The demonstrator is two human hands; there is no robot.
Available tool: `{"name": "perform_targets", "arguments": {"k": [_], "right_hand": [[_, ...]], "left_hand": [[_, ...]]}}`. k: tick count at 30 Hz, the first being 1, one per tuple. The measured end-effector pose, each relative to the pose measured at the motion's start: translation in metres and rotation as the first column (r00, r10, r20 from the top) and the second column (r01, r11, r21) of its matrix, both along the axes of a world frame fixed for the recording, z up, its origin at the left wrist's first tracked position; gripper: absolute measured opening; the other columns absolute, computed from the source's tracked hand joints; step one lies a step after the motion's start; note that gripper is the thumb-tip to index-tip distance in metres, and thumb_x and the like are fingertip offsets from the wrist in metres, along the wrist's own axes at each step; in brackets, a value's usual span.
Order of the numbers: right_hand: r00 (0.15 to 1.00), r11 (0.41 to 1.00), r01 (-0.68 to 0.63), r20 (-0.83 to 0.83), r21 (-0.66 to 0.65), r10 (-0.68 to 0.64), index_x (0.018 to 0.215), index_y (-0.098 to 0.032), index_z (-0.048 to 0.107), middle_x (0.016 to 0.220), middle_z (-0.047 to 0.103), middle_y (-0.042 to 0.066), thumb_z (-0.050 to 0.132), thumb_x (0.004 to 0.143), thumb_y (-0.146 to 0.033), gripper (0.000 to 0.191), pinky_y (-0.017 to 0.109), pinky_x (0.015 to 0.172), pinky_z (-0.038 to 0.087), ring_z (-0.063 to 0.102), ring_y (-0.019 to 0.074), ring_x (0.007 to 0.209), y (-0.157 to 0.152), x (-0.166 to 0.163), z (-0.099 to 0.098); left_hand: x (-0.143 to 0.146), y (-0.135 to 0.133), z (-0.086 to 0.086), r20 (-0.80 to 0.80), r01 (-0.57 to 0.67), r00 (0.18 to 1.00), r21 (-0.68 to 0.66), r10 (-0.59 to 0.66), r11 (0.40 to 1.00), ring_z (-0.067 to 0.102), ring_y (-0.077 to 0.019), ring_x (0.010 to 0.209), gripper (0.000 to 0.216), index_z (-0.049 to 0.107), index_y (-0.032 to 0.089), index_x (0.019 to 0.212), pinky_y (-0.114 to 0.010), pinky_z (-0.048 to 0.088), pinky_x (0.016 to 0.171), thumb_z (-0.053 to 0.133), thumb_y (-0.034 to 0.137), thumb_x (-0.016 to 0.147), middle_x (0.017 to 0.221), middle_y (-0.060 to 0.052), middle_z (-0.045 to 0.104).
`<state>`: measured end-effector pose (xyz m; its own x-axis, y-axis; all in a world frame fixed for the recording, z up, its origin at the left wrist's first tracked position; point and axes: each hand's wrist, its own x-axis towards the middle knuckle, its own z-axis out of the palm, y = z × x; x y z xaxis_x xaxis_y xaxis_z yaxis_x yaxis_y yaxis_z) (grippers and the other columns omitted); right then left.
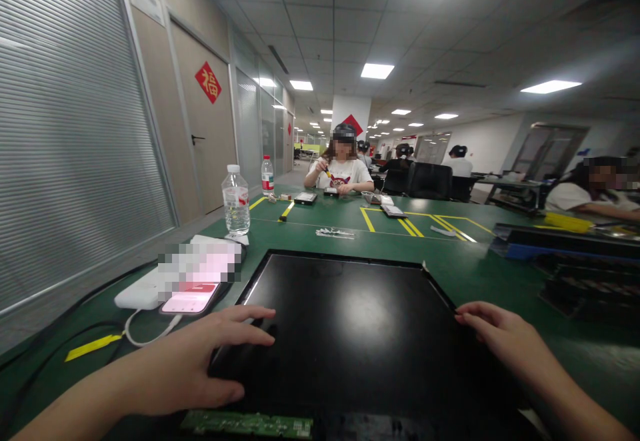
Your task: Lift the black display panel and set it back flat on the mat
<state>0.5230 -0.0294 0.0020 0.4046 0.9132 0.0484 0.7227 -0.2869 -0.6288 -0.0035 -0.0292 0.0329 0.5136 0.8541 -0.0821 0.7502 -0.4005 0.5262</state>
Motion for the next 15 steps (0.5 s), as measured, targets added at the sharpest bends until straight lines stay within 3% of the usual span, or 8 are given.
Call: {"name": "perform_targets", "arguments": {"k": [4,7,10,15], "right_hand": [[1.0,1.0,0.0,-0.002,0.001,0.0,0.085,-0.029,0.078,0.09,0.078,0.003,0.053,0.058,-0.067,0.052,0.042,0.081,0.048,0.069,0.0314,0.086,-0.001,0.001,0.0],[1.0,1.0,-0.001,-0.009,0.006,0.001,0.086,-0.029,0.078,0.091,0.078,0.003,0.054,0.058,-0.067,0.053,0.042,0.081,0.048,0.069,0.0315,0.087,-0.001,0.0,0.0],[1.0,1.0,-0.004,-0.014,0.012,0.004,0.087,-0.029,0.077,0.09,0.078,0.003,0.053,0.059,-0.068,0.054,0.042,0.081,0.049,0.069,0.0311,0.085,-0.002,-0.001,0.001],[0.999,0.999,0.022,0.038,0.043,-0.024,0.087,-0.029,0.078,0.092,0.079,0.004,0.052,0.062,-0.067,0.052,0.042,0.079,0.05,0.071,0.0329,0.089,-0.002,0.0,0.006]], "left_hand": [[-0.001,0.014,-0.011,-0.026,-0.106,0.993,0.168,0.112,0.98,0.054,-0.0337,0.145,0.044,0.071,0.037,0.135,-0.053,0.041,0.121,0.059,0.046,0.094,0.162,-0.006,0.055],[-0.001,0.025,-0.019,-0.121,-0.171,0.97,0.271,0.21,0.947,0.053,-0.0385,0.145,0.049,0.073,0.023,0.134,-0.057,0.04,0.121,0.047,0.039,0.096,0.158,-0.016,0.057],[0.001,0.03,-0.023,-0.159,-0.209,0.952,0.288,0.262,0.934,0.054,-0.0419,0.143,0.053,0.073,0.012,0.133,-0.061,0.04,0.12,0.043,0.029,0.093,0.156,-0.023,0.058],[0.006,0.026,-0.023,-0.201,-0.224,0.936,0.288,0.288,0.931,0.055,-0.0397,0.143,0.055,0.073,0.009,0.132,-0.058,0.041,0.12,0.038,0.026,0.093,0.155,-0.023,0.059]]}}
